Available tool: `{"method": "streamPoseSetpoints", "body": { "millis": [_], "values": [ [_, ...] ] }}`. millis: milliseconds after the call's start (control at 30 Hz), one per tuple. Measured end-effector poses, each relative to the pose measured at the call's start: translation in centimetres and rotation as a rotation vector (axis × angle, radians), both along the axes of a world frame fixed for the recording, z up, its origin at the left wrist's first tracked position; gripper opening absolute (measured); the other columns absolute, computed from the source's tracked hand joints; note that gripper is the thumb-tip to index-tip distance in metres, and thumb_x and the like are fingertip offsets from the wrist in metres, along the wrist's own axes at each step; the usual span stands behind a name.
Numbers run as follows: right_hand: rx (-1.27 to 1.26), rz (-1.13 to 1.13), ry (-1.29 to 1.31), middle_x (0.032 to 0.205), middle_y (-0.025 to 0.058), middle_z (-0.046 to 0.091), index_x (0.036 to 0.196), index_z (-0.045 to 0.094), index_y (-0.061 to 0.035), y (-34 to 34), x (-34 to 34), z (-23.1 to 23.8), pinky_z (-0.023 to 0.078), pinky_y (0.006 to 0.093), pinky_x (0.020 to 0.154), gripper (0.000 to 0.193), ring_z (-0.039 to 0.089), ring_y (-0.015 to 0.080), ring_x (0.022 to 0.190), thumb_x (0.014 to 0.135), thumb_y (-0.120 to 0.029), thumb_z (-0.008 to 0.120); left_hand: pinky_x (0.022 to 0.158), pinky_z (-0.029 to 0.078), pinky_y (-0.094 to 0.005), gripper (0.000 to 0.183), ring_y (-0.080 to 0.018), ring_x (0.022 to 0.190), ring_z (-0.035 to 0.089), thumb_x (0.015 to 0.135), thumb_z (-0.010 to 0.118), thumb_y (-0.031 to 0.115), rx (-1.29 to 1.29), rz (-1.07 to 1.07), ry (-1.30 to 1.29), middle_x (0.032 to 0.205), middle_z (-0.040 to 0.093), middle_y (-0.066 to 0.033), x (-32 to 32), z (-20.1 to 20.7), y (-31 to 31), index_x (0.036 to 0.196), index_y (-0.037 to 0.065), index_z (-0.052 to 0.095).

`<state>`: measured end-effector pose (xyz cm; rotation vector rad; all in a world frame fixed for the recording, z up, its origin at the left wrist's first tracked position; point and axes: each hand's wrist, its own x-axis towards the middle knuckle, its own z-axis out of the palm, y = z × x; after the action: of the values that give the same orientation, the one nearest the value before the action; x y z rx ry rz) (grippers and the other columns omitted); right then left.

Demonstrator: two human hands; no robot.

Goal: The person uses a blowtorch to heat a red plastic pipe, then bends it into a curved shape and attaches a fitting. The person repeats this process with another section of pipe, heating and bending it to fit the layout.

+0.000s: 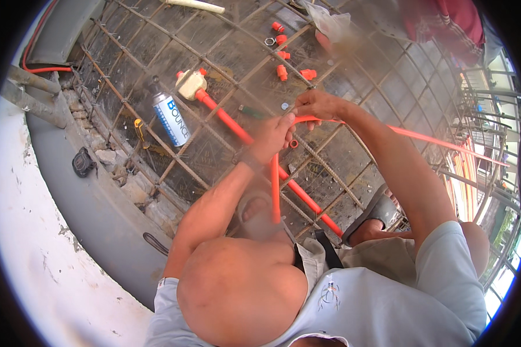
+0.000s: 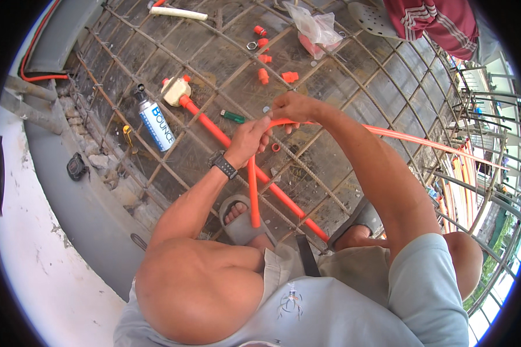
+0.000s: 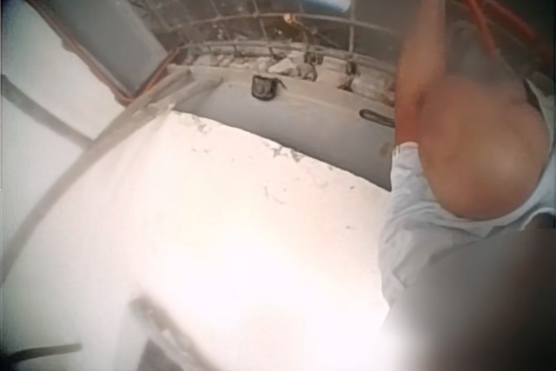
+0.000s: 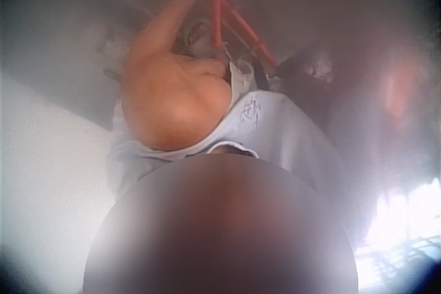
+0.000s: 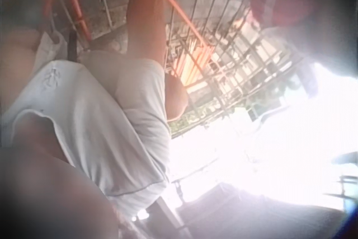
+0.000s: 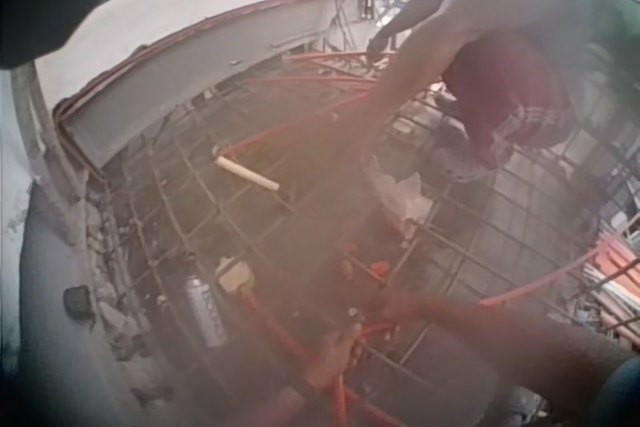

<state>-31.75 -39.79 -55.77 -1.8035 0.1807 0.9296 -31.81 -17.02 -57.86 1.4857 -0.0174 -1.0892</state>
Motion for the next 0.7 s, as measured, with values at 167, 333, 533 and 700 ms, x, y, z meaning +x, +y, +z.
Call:
{"method": "streamPoseSetpoints", "body": {
  "millis": [167,333,533,700],
  "values": [
    [0.004,0.022,0.016,0.088,0.0059,0.073,0.101,0.075,-0.0036,-0.2,-0.1,0.3,0.052,0.0317,0.057,0.030,0.072,0.0153,0.070,0.096,-0.034,0.073,0.053,0.047,-0.0243,0.047,-0.0089,0.062,0.060,0.108,0.058,0.048,0.006,0.024,0.075,0.079,0.065,-0.0025,-0.3,0.7,0.4,0.110,0.002,0.067],
    [0.015,0.095,-0.059,0.094,0.0027,0.074,0.116,0.076,-0.0071,-0.3,-0.6,-0.4,0.053,0.0323,0.066,0.035,0.071,0.0146,0.081,0.094,-0.034,0.078,0.060,0.053,-0.0262,0.050,-0.0111,0.067,0.065,0.109,0.058,0.042,0.063,0.037,0.060,0.090,0.070,-0.0072,-4.4,0.9,3.6,0.137,0.001,0.058],
    [-0.212,0.247,-0.346,0.096,0.0108,0.075,0.119,0.075,-0.0098,0.1,-1.6,-1.5,0.057,0.0422,0.077,0.039,0.072,0.0263,0.087,0.090,-0.036,0.079,0.063,0.053,-0.0263,0.048,-0.0118,0.067,0.065,0.110,0.056,0.027,0.060,0.117,0.154,0.088,0.070,-0.0092,-8.7,1.1,6.0,0.149,0.000,0.047],
    [-0.568,0.306,-0.464,0.100,0.0178,0.075,0.116,0.072,-0.0098,1.1,-1.1,-0.2,0.055,0.0511,0.087,0.040,0.071,0.0375,0.099,0.092,-0.041,0.074,0.067,0.054,-0.0275,0.054,-0.0116,0.072,0.066,0.113,0.049,0.031,0.015,0.041,-0.078,0.094,0.073,-0.0123,-3.3,6.2,6.3,0.159,0.004,0.039]
  ]
}}
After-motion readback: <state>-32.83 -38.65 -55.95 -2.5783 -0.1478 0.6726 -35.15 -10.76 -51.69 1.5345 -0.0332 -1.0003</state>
